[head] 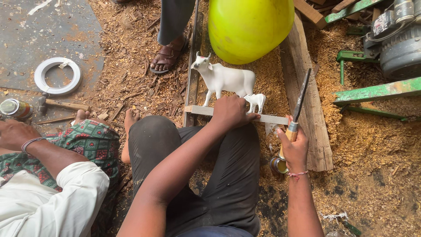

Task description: The person uses a chisel to carve and smooth the edges of a wooden board attached to a white cow figurine. They hold the board steady with one hand while scraping the surface with the other, occasionally rotating the piece to access different sides.

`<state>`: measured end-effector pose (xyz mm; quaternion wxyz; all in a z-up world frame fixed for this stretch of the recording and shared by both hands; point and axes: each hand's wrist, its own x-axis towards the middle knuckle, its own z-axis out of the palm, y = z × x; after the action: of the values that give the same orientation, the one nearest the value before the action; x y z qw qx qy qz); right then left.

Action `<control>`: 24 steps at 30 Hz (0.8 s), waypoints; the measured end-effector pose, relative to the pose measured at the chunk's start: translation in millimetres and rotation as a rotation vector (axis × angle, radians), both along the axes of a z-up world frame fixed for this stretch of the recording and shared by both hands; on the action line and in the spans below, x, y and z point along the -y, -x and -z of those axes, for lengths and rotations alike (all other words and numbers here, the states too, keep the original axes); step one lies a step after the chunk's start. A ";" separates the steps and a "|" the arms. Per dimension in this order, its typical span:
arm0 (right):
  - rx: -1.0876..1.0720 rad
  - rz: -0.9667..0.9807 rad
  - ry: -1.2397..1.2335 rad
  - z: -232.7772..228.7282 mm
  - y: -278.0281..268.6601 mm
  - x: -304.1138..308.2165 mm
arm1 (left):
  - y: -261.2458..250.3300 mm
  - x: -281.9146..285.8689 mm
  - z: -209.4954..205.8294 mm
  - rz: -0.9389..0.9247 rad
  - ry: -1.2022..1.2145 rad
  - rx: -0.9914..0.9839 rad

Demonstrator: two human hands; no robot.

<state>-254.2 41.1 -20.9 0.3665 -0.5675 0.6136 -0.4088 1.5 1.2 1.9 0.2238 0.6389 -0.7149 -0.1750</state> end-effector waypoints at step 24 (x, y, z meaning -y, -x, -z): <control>0.047 -0.047 0.002 -1.6 -3.5 6.6 | -1.6 -0.3 -5.2 0.029 -0.061 0.014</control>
<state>-250.7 34.5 -19.3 0.3896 -0.5724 0.5911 -0.4138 3.1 1.5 7.1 0.1969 0.6362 -0.7199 -0.1954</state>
